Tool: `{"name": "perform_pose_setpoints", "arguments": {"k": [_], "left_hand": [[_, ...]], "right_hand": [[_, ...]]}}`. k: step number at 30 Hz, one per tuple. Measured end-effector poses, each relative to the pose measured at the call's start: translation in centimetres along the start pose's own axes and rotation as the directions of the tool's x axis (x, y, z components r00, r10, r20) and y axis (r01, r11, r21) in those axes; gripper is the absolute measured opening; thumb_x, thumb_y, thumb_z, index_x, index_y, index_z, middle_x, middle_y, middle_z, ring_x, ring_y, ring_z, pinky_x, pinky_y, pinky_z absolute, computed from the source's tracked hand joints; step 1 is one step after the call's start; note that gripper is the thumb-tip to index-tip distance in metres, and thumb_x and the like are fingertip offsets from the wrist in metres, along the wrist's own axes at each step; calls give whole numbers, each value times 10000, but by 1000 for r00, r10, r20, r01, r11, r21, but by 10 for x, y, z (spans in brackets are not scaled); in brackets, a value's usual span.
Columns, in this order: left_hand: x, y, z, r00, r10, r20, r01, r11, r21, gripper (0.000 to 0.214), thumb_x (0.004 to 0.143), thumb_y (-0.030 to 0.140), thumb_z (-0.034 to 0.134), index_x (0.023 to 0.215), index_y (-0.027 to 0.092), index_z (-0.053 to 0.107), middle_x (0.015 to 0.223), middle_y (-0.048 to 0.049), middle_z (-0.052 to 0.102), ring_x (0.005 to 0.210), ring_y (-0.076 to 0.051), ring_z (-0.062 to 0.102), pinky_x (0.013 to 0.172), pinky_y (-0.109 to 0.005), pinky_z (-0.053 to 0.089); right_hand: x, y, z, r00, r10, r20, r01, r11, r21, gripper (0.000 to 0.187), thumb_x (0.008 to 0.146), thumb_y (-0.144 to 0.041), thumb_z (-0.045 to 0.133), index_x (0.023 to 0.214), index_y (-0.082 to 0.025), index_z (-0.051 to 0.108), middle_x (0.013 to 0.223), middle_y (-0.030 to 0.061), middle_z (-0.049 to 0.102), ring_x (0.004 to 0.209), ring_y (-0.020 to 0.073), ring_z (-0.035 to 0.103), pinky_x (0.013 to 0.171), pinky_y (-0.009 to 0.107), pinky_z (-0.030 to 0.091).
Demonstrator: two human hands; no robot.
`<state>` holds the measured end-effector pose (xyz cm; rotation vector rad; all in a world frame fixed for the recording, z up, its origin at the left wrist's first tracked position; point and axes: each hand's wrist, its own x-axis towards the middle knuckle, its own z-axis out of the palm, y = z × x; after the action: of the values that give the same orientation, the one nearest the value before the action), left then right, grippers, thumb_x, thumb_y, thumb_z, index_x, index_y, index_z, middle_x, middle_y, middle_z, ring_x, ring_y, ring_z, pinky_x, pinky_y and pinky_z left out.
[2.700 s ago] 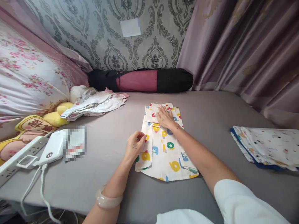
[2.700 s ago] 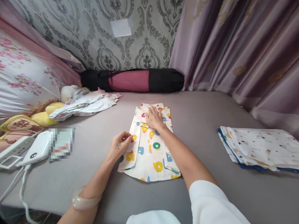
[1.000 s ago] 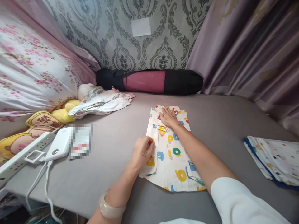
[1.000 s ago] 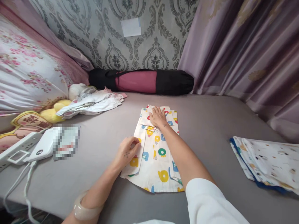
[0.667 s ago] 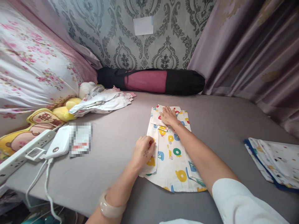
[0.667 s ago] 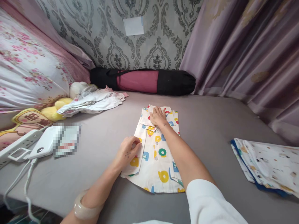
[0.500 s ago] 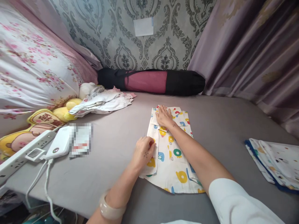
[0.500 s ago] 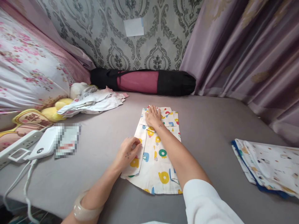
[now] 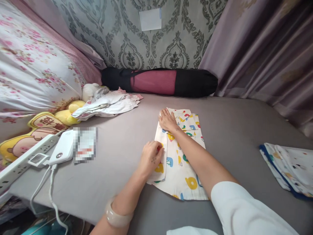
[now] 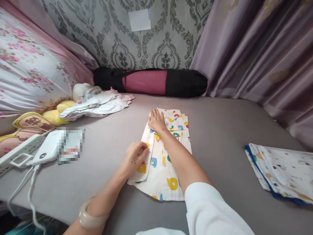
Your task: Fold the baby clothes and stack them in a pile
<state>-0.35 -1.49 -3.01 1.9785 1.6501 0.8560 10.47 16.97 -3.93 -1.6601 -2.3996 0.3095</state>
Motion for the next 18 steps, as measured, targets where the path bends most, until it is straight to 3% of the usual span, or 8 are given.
{"name": "perform_pose_setpoints", "arguments": {"k": [5,9,13,18], "left_hand": [[0,2,-2,1000,3,-10,-3,1000,0,87,890,203,508,819,221,555,845,-19,666,789,-195,552,770,-352,427],[-2,2,-1,1000,24,-8,-24,1000,20,80,891,208,502,833,226,555,842,-19,653,784,-195,557,756,-346,424],[-3,-2,2,998,68,-9,-67,997,35,76,893,211,502,837,226,552,835,-17,645,763,-190,550,749,-345,421],[-1,-3,2,997,68,-22,-67,997,37,69,879,205,514,827,227,554,823,-16,652,775,-189,573,769,-343,435]], "right_hand": [[-7,6,-12,999,9,31,-11,998,67,578,1013,-343,153,1521,-112,303,1619,80,218,1499,190,117,1214,439,51],[-29,9,-18,1000,4,-1,-4,1000,-2,576,1005,-344,200,1533,-130,288,1626,78,191,1502,213,105,1211,467,12],[-49,5,-12,999,0,35,1,999,-39,596,1006,-379,199,1536,-118,277,1627,82,181,1502,225,103,1209,482,15],[-52,3,-3,1000,9,29,-7,999,-48,607,1002,-389,196,1534,-109,280,1626,90,185,1496,230,129,1209,482,34]]}}
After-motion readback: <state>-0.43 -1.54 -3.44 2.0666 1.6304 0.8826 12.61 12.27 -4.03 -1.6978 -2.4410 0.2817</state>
